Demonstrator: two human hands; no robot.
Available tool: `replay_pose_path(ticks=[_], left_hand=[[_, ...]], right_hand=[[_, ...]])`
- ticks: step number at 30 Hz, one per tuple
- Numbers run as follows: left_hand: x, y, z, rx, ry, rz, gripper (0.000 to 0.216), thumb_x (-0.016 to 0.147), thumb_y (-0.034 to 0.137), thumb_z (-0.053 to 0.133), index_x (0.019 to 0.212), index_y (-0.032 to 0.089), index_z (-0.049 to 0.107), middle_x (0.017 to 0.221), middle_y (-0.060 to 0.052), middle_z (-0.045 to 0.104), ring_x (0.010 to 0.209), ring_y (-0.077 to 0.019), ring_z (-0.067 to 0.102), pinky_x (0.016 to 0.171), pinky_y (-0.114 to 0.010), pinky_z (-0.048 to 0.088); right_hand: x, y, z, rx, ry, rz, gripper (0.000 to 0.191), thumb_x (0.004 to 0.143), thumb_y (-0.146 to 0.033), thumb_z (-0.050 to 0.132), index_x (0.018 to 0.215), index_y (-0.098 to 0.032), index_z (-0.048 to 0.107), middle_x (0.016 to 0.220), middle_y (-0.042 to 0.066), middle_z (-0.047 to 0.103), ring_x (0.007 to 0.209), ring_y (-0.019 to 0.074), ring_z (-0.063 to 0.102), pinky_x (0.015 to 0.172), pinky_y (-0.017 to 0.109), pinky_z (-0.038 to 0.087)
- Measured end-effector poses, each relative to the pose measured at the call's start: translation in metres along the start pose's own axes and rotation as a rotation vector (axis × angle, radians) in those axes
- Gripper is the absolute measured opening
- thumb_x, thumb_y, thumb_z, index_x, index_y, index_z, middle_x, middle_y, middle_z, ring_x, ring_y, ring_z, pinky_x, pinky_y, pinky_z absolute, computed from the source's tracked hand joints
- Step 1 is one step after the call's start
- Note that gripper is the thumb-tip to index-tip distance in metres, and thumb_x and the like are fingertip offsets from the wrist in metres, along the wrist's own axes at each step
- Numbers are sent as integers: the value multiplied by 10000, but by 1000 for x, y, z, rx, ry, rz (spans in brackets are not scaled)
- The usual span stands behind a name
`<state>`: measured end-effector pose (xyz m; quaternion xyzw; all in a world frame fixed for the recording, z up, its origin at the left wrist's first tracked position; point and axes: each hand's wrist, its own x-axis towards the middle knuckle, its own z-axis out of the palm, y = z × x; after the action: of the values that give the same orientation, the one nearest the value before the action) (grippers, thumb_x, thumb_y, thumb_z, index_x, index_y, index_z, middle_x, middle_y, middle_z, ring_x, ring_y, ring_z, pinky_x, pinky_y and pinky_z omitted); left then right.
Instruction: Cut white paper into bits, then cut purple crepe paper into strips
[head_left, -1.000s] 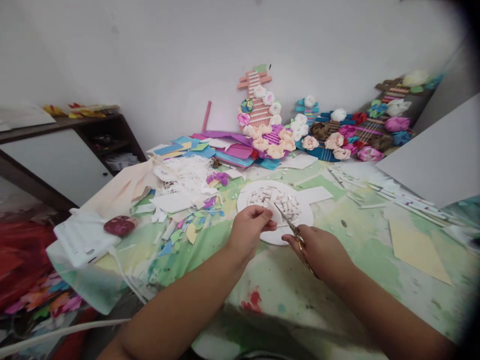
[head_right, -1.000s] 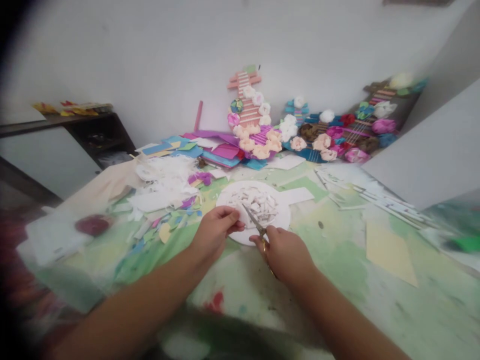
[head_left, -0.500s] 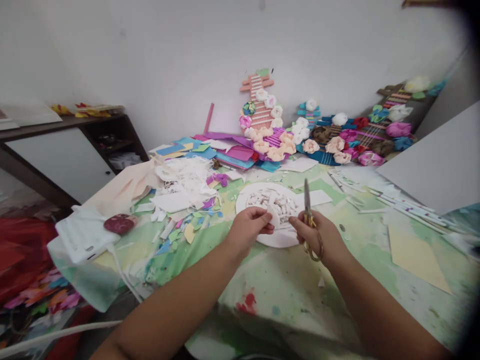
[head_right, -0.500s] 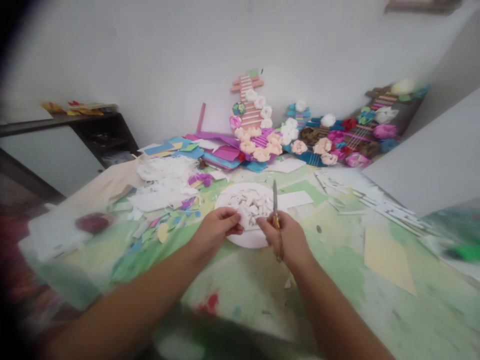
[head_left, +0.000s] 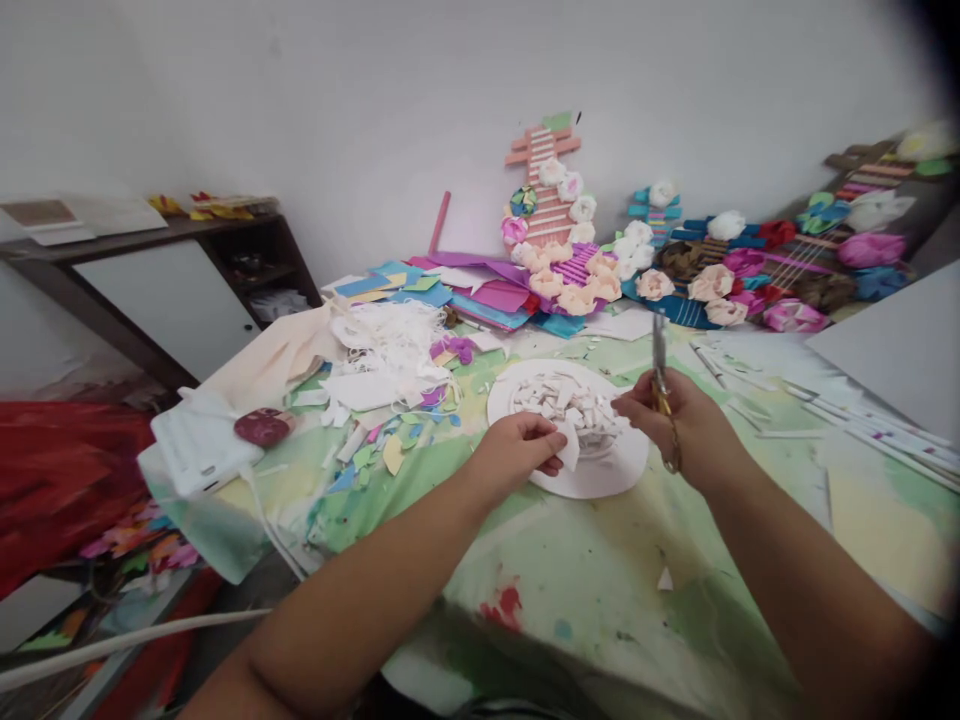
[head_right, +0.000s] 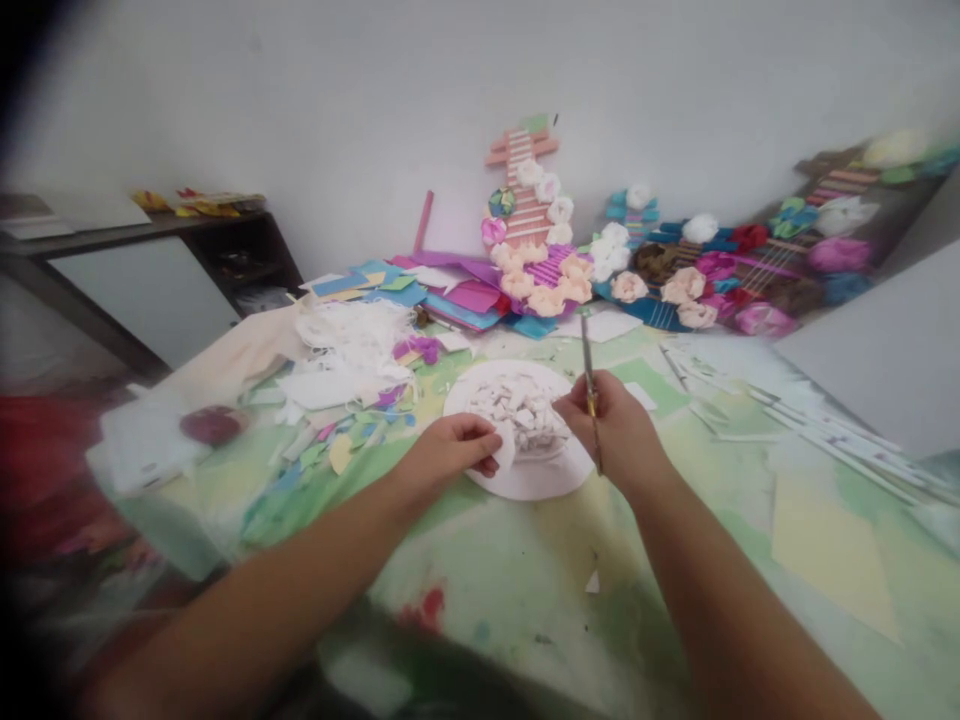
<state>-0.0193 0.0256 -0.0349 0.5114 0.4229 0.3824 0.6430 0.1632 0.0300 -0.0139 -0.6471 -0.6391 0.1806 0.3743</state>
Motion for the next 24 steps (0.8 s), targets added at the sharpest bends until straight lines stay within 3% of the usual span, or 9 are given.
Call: replay_pose_path(ticks=[4, 8, 14, 19, 24], left_hand=[[6, -1, -1, -53, 112, 18, 89, 637, 192, 556, 669, 117, 520, 532, 3, 528, 473, -69, 523, 518, -202, 448], [10, -2, -5, -111, 172, 44, 97, 643, 192, 551, 691, 114, 522, 579, -9, 536, 504, -78, 535, 549, -222, 460], [10, 0, -7, -146, 187, 48, 102, 637, 198, 556, 679, 112, 521, 597, -14, 534, 500, -77, 534, 535, -219, 462], [8, 2, -4, -149, 172, 15, 94, 637, 181, 555, 662, 114, 494, 556, 0, 517, 494, -89, 549, 508, -208, 463], [7, 1, -2, -181, 160, -8, 108, 630, 152, 562, 662, 119, 464, 572, -3, 530, 527, -100, 569, 513, -198, 466]], right_hand=[[29, 0, 3, -297, -79, -62, 214, 632, -397, 485, 731, -213, 443, 692, -9, 565, 561, 117, 483, 486, 217, 336], [46, -7, 15, -527, -156, -134, 180, 667, -371, 415, 720, -207, 466, 634, -3, 556, 519, 108, 467, 456, 199, 312], [48, -7, 18, -634, -187, -226, 172, 683, -343, 385, 661, -204, 484, 567, 12, 526, 493, 120, 432, 440, 211, 270], [45, -5, 16, -708, -126, -187, 210, 687, -368, 383, 758, -208, 501, 604, 37, 538, 511, 146, 446, 423, 223, 234], [45, -4, 15, -712, -101, -187, 217, 632, -416, 459, 731, -225, 489, 591, 8, 535, 504, 134, 444, 422, 211, 240]])
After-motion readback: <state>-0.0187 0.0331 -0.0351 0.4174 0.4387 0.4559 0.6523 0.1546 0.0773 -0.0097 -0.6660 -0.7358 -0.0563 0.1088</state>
